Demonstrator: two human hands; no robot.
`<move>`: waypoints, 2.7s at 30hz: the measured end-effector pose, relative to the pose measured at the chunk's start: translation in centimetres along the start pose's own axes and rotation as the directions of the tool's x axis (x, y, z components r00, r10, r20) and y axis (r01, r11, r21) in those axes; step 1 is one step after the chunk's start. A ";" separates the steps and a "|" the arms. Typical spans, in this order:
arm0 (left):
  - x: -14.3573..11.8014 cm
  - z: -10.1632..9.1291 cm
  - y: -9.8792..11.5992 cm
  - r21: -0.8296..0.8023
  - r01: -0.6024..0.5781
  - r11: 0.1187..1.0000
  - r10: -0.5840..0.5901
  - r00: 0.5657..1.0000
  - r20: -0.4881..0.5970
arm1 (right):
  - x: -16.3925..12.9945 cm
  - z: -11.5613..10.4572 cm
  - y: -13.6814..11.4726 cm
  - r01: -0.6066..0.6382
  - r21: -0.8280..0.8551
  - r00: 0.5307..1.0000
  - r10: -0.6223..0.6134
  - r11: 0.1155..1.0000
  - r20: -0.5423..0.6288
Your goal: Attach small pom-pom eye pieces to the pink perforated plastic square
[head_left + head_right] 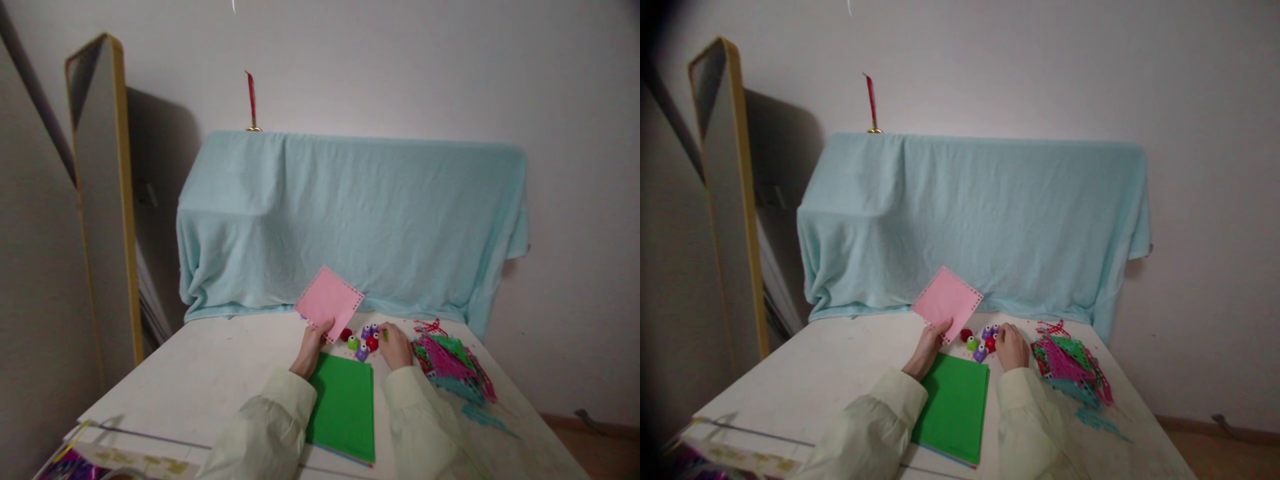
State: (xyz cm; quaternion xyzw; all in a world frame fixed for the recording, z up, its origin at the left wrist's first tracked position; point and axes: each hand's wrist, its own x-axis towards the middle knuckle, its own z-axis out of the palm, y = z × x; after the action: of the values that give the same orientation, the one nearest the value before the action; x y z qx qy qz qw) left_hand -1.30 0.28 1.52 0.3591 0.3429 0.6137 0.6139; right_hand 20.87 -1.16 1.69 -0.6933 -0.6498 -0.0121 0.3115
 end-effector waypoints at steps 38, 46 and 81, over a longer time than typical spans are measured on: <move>0.2 -0.2 -0.2 0.011 0.001 1.000 -0.001 1.000 -0.018 | -0.2 0.2 0.2 0.037 0.056 0.999 -0.039 0.998 0.035; -0.4 0.3 0.5 0.005 0.011 1.000 -0.010 0.999 -0.039 | -0.1 0.5 0.3 0.017 0.083 1.000 -0.018 0.996 0.006; -0.1 -0.3 0.0 -0.005 0.000 1.000 0.000 1.000 0.010 | -0.8 0.8 -0.7 0.045 -0.107 0.996 -0.037 0.993 0.080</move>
State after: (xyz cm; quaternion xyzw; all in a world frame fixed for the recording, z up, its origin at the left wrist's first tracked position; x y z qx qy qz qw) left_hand -1.60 0.18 1.40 0.3603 0.3384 0.6127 0.6166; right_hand 19.76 -1.55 1.01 -0.6956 -0.6740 -0.0267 0.2474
